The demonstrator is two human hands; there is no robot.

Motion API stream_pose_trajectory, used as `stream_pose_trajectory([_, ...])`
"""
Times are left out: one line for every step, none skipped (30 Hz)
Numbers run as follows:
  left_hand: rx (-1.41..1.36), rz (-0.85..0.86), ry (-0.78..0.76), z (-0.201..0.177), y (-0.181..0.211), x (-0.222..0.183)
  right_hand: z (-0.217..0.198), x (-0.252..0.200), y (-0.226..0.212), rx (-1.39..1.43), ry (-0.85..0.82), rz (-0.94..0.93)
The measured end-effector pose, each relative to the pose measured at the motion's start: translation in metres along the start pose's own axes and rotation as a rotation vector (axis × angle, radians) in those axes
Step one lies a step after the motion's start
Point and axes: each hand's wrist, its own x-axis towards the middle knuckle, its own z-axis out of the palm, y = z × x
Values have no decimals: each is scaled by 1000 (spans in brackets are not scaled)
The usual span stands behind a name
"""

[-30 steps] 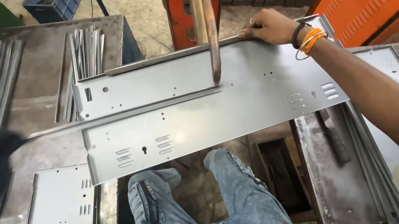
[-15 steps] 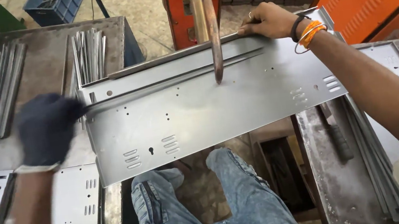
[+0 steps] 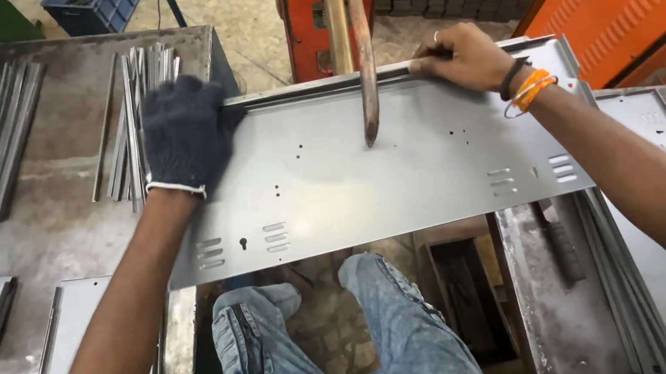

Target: The worker is performing spot welding to attach metal rails to sheet metal components at a workstation.

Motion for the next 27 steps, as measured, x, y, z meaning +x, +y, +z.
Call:
stream_pose_trajectory([-52, -91, -124, 12, -5, -5, 0, -6, -7, -47, 75, -150])
stream_pose_trajectory([-103, -181, -247, 24, -10, -9, 1, -11, -15, -92, 150, -304])
stream_pose_trajectory([-99, -184, -248, 26, -11, -10, 0, -12, -19, -89, 148, -308])
stream_pose_trajectory([-89, -201, -278, 27, -12, -11, 0, -13, -24, -145, 120, -208])
stream_pose_trajectory([-80, -219, -308, 28, -13, -12, -1, -15, -29, -200, 91, -108])
stream_pose_trajectory([-76, -222, -307, 25, -13, -10, 0, -14, -24, -199, 90, -112])
stream_pose_trajectory([-93, -210, -292, 22, -14, -9, 1, -13, -19, -199, 124, -176])
stream_pose_trajectory([-110, -200, -280, 17, -14, -8, 4, -13, -14, -196, 156, -239])
stream_pose_trajectory([-106, -205, -282, 14, -17, -8, 5, -14, -12, -194, 152, -244])
stream_pose_trajectory([-175, -233, -265, 9, -22, -8, 6, -13, -10, -200, 135, -202])
stream_pose_trajectory([-243, -260, -247, 4, -28, -8, 7, -11, -8, -205, 117, -161])
stream_pose_trajectory([-234, -264, -246, 4, -41, -12, 9, -12, -6, -202, 117, -171])
stream_pose_trajectory([-236, -266, -248, 3, -54, -16, 12, -12, -3, -193, 110, -169])
stream_pose_trajectory([-241, -269, -251, 2, -66, -21, 14, -14, -1, -185, 102, -164])
stream_pose_trajectory([-234, -272, -251, -2, -70, -22, 15, -14, 0, -182, 100, -172])
stream_pose_trajectory([-390, -362, -311, -7, -73, -24, 15, -15, 0, -158, 120, -170])
stream_pose_trajectory([-547, -451, -369, -12, -75, -25, 16, -16, 0, -135, 139, -168])
stream_pose_trajectory([-541, -455, -370, -14, -73, -25, 16, -14, -1, -131, 137, -172])
stream_pose_trajectory([-495, -461, -402, -16, -70, -24, 16, -13, -3, -116, 136, -165])
stream_pose_trajectory([-452, -464, -435, -17, -67, -23, 15, -13, -4, -103, 135, -155])
stream_pose_trajectory([-450, -465, -437, -14, -69, -25, 17, -13, -6, -101, 134, -156])
stream_pose_trajectory([-474, -474, -436, -9, -70, -26, 16, -13, -7, -81, 125, -146])
stream_pose_trajectory([-498, -484, -436, -5, -71, -28, 16, -12, -9, -62, 116, -137])
stream_pose_trajectory([-500, -488, -433, -3, -71, -29, 17, -13, -8, -65, 113, -138])
stream_pose_trajectory([-529, -477, -404, -2, -70, -31, 18, -13, -8, -84, 126, -162])
stream_pose_trajectory([-555, -467, -374, -1, -71, -33, 18, -13, -8, -103, 139, -188])
stream_pose_trajectory([-554, -472, -370, -3, -68, -32, 19, -13, -10, -105, 136, -193])
